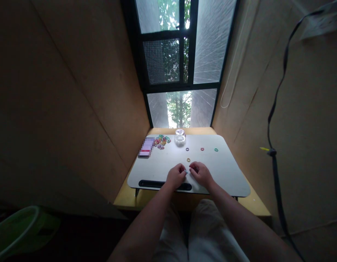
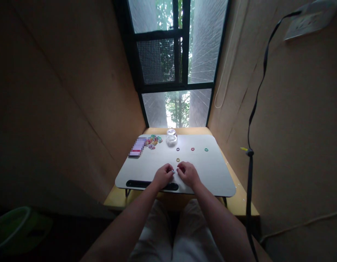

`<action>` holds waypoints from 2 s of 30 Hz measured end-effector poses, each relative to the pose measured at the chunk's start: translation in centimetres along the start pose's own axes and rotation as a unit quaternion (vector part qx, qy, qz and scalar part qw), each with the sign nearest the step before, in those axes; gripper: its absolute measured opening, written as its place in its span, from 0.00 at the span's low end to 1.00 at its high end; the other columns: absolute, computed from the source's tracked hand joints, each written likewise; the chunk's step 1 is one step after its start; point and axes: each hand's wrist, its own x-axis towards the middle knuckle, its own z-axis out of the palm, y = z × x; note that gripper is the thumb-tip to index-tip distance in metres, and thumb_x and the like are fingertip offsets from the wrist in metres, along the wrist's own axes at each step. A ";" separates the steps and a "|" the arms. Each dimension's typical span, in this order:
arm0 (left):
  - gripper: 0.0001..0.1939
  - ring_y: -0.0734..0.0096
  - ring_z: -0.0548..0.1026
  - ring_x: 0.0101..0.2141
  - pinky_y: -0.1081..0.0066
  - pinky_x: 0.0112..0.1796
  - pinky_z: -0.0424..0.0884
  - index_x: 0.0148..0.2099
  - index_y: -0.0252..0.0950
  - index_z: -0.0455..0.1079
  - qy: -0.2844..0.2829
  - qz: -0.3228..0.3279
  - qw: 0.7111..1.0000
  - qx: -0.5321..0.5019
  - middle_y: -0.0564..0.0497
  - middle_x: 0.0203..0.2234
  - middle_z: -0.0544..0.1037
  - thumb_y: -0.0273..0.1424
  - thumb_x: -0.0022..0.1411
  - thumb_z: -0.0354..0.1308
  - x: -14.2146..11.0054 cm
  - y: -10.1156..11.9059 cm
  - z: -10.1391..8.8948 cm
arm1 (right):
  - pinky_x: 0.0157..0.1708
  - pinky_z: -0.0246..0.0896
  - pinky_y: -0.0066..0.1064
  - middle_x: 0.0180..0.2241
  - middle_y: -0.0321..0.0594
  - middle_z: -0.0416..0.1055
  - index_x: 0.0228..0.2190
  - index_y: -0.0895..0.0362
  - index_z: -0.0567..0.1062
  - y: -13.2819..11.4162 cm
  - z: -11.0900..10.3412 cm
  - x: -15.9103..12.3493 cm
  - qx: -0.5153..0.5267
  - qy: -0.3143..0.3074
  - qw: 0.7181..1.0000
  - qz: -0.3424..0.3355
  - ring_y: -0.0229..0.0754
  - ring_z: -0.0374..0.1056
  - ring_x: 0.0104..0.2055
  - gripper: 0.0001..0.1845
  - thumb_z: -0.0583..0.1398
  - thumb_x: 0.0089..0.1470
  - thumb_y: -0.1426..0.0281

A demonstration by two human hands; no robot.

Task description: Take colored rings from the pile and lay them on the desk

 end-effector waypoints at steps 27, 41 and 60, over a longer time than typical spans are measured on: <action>0.11 0.76 0.69 0.24 0.75 0.27 0.59 0.31 0.35 0.71 0.039 0.002 0.997 0.072 0.53 0.23 0.75 0.38 0.55 0.56 0.5 0.1 0.4 | 0.24 0.52 0.26 0.20 0.33 0.67 0.23 0.56 0.70 -0.3 1.2 0.6 0.058 -0.046 0.993 0.097 0.35 0.60 0.24 0.08 0.57 0.48 0.66; 0.12 0.74 0.71 0.28 0.74 0.30 0.62 0.36 0.38 0.73 0.019 0.037 0.998 0.038 0.53 0.26 0.77 0.38 0.59 0.51 -0.6 0.6 0.0 | 0.33 0.55 0.30 0.24 0.37 0.67 0.23 0.56 0.68 -1.2 1.1 -0.9 -0.026 0.018 0.999 0.012 0.39 0.61 0.30 0.04 0.56 0.49 0.72; 0.10 0.74 0.69 0.28 0.74 0.30 0.61 0.34 0.36 0.69 0.009 0.048 0.997 0.061 0.53 0.26 0.74 0.36 0.60 0.50 -0.9 1.3 -0.1 | 0.32 0.53 0.29 0.24 0.36 0.64 0.24 0.56 0.65 -1.0 1.2 -1.0 -0.046 0.017 0.998 0.026 0.39 0.59 0.30 0.04 0.56 0.49 0.72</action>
